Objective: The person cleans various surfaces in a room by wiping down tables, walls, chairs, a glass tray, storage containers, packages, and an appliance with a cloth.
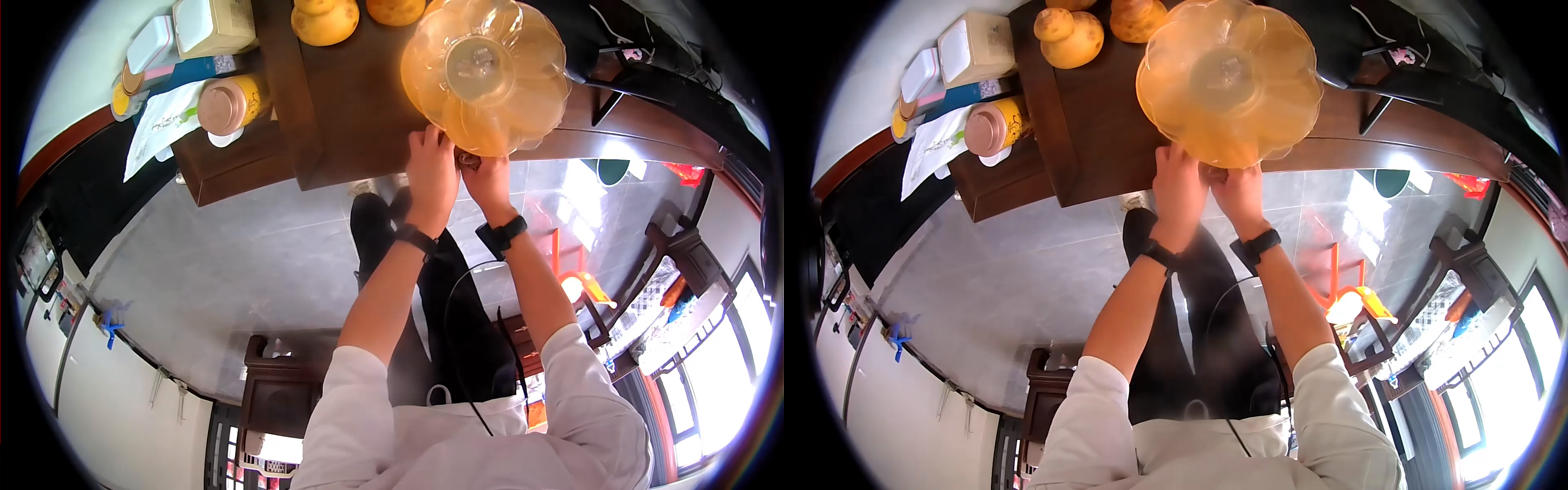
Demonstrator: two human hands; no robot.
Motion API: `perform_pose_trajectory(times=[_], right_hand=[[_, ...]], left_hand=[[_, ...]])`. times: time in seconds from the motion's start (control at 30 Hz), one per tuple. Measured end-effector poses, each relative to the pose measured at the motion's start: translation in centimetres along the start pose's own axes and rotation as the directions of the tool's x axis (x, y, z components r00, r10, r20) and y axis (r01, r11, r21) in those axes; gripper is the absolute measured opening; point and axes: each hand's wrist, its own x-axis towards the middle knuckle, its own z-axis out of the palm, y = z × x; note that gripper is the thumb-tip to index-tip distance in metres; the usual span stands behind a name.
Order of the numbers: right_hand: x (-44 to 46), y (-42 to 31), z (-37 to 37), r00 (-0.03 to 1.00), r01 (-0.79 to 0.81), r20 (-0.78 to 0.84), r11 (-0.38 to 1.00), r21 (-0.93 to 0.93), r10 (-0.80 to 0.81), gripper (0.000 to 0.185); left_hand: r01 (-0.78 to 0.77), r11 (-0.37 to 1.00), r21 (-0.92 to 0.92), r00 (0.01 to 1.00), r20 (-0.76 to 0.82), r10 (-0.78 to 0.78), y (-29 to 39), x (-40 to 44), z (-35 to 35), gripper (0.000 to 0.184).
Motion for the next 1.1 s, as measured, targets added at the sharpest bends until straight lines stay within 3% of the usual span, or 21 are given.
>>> perform_pose_trajectory(times=[0.4, 0.47, 0.57, 0.63, 0.67, 0.77, 0.9, 1.03, 1.1], right_hand=[[4.1, 1.3, -2.5, 0.994, 0.07, 0.075, 0.997, 0.044, -0.073, 0.039], [4.7, 2.6, -3.5, 0.993, 0.117, -0.018, 0.993, 0.005, -0.117, 0.04], [5.7, 4.3, -5.5, 0.981, 0.158, -0.104, 0.985, -0.067, -0.164, 0.042], [5.6, 5.0, -7.2, 0.992, 0.11, -0.039, 0.967, -0.228, -0.122, 0.047], [5.1, 5.4, -7.6, 0.994, 0.08, -0.055, 0.971, -0.226, -0.095, 0.054], [2.9, 5.2, -7.4, 0.986, 0.032, -0.154, 0.973, -0.227, -0.068, 0.056], [-1.2, 4.1, -6.0, 0.994, 0.036, -0.088, 0.973, -0.229, -0.057, 0.056], [-2.8, 0.1, -2.0, 0.988, 0.138, -0.054, 0.984, -0.113, -0.145, 0.049], [-2.4, -2.2, -0.2, 0.995, 0.095, 0.033, 0.991, -0.099, -0.093, 0.049]], left_hand=[[0.017, 1.0, -0.009, 0.997, -0.072, -0.018, 1.8, 2.4, 1.6, 0.036], [0.03, 0.999, 0.015, 0.998, -0.059, -0.029, 2.8, 3.2, 3.1, 0.029], [-0.031, 0.981, -0.191, 0.995, -0.104, 0.012, 4.5, 4.2, 5.9, 0.029], [-0.008, 0.973, -0.232, 0.999, -0.054, -0.005, 5.7, 4.1, 7.4, 0.03], [-0.136, 0.989, -0.053, 0.983, -0.133, 0.128, 5.9, 3.6, 7.7, 0.031], [-0.212, 0.977, -0.012, 0.972, -0.107, 0.21, 6.1, 2.3, 7.7, 0.035], [-0.149, 0.981, -0.125, 0.982, 0.102, 0.162, 3.5, -1.2, 5.4, 0.046], [-0.165, 0.986, 0.0, 0.982, 0.097, 0.164, -0.8, -4.0, 0.9, 0.04], [-0.077, 0.996, 0.052, 0.991, 0.115, 0.071, -2.4, -4.2, -1.3, 0.04]])
